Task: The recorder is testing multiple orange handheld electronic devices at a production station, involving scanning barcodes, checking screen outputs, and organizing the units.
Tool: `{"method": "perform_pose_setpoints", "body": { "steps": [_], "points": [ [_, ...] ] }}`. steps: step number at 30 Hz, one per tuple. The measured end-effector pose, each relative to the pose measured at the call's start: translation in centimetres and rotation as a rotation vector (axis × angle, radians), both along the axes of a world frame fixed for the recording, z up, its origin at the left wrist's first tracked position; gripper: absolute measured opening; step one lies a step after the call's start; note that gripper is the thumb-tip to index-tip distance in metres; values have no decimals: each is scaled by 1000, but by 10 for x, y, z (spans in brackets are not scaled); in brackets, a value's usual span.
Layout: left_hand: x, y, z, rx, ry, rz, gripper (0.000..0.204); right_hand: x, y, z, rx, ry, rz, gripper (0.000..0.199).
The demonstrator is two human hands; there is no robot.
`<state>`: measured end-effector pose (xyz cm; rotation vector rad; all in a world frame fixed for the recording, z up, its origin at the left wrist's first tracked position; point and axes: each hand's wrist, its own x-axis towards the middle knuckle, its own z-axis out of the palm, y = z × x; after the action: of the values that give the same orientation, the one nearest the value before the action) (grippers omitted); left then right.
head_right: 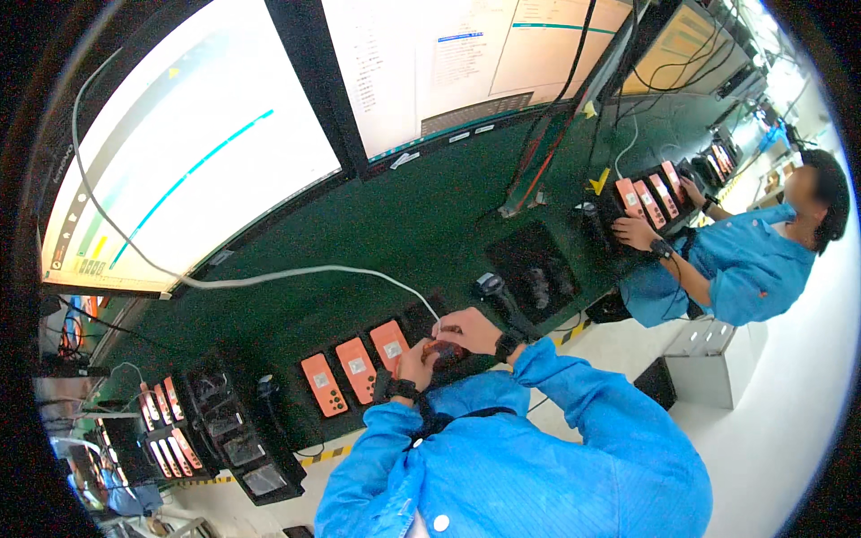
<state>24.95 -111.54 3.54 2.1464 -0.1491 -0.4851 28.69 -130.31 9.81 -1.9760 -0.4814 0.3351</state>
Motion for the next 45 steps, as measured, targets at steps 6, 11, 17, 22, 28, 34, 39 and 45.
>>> {"method": "perform_pose_setpoints", "body": {
  "steps": [6, 11, 17, 22, 28, 34, 39, 45],
  "points": [
    [-4, -4, 3, 6, -16, 49, 26, 3, 5, 0, -107, -161, 71, 16],
    [-11, -5, 7, 126, 53, 60, 33, 0, 2, -7, -130, -171, 62, 17],
    [-107, 45, -24, 2, -23, 827, 34, 88, 29, -78, -181, 28, -100, 24],
    [-275, 109, -93, -116, 239, 1221, 23, 64, 64, -103, -302, -478, -278, 44],
    [-496, 118, -149, -188, 672, 1874, 19, -76, 131, -103, -34, -377, -29, 37],
    [-580, 166, -163, -505, 696, 1976, 22, -195, 183, -148, -254, 155, 386, 15],
    [-595, 269, -129, -716, 325, 1902, 21, -260, 213, -186, -784, 457, 335, 22],
    [-582, 430, -44, -603, -93, 1593, 23, -311, 396, -218, -943, 283, 428, 36]
  ]
}}
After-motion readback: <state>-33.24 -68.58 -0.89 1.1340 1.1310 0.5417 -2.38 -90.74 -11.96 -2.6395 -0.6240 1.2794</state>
